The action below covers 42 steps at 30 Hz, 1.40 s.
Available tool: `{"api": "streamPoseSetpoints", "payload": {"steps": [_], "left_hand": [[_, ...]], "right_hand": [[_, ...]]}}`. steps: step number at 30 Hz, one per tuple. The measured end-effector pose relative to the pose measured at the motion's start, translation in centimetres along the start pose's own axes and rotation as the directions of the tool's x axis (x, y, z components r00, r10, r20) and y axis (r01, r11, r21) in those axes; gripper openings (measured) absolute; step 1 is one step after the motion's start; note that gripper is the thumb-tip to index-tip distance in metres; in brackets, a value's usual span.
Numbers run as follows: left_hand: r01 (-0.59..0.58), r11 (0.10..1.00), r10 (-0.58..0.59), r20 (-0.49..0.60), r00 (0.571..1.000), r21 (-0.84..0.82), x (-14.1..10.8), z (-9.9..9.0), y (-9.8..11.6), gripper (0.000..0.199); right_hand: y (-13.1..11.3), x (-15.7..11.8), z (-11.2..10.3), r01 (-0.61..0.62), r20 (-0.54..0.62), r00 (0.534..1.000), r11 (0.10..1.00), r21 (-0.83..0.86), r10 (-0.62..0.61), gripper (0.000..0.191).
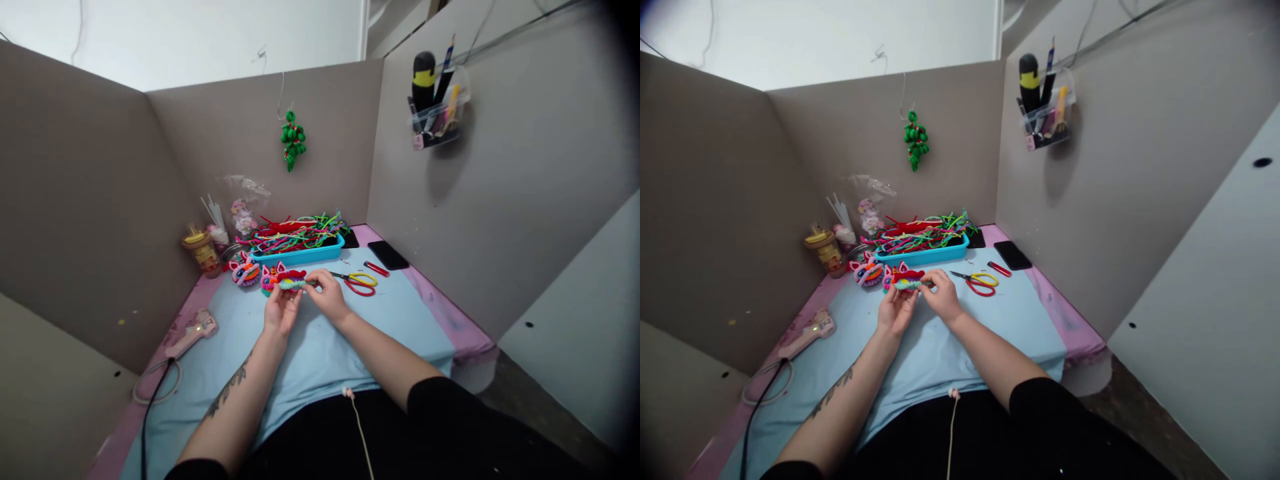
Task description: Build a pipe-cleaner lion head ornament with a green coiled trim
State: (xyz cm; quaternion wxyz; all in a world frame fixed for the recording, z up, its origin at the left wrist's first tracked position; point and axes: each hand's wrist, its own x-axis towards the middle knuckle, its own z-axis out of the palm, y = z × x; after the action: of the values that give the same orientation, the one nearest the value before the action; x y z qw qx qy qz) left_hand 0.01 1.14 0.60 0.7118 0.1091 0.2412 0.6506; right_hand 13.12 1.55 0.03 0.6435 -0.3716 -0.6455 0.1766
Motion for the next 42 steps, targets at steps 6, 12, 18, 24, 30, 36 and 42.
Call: {"api": "streamPoseSetpoints", "payload": {"steps": [6,12,18,24,30,36,42], "left_hand": [[0.018,1.000,-0.017,0.027,0.999,-0.022,-0.1,-0.1,-0.1,0.031],[0.026,0.998,-0.023,0.039,0.999,-0.062,0.0,-0.3,0.1,0.032],[0.049,0.995,-0.042,0.088,0.995,-0.088,0.5,-0.9,0.5,0.033],[0.060,0.990,-0.046,0.107,0.993,-0.130,1.0,-1.5,0.8,0.031],[0.079,0.985,-0.062,0.117,0.991,-0.151,1.1,-1.7,1.1,0.033],[0.091,0.986,-0.067,0.168,0.984,-0.142,1.2,-1.9,1.2,0.034],[0.104,0.987,-0.085,0.146,0.986,-0.124,0.8,-1.5,1.2,0.035]], "right_hand": [[0.3,-0.1,0.1,0.017,-0.023,1.000,1.000,-0.015,-0.017,0.005],[0.0,-0.5,0.4,0.021,-0.008,1.000,0.999,-0.033,-0.021,0.005],[0.0,-0.8,0.9,0.025,-0.007,1.000,0.998,-0.050,-0.025,0.005],[0.3,-0.9,1.0,0.015,0.003,1.000,1.000,-0.005,-0.015,0.002],[0.8,-0.6,1.0,-0.100,-0.015,0.995,0.987,0.124,0.103,0.011],[1.5,-0.6,1.2,-0.170,0.012,0.985,0.970,0.175,0.170,0.009],[1.3,-0.6,1.1,-0.099,0.065,0.993,0.993,0.064,0.095,0.013]]}}
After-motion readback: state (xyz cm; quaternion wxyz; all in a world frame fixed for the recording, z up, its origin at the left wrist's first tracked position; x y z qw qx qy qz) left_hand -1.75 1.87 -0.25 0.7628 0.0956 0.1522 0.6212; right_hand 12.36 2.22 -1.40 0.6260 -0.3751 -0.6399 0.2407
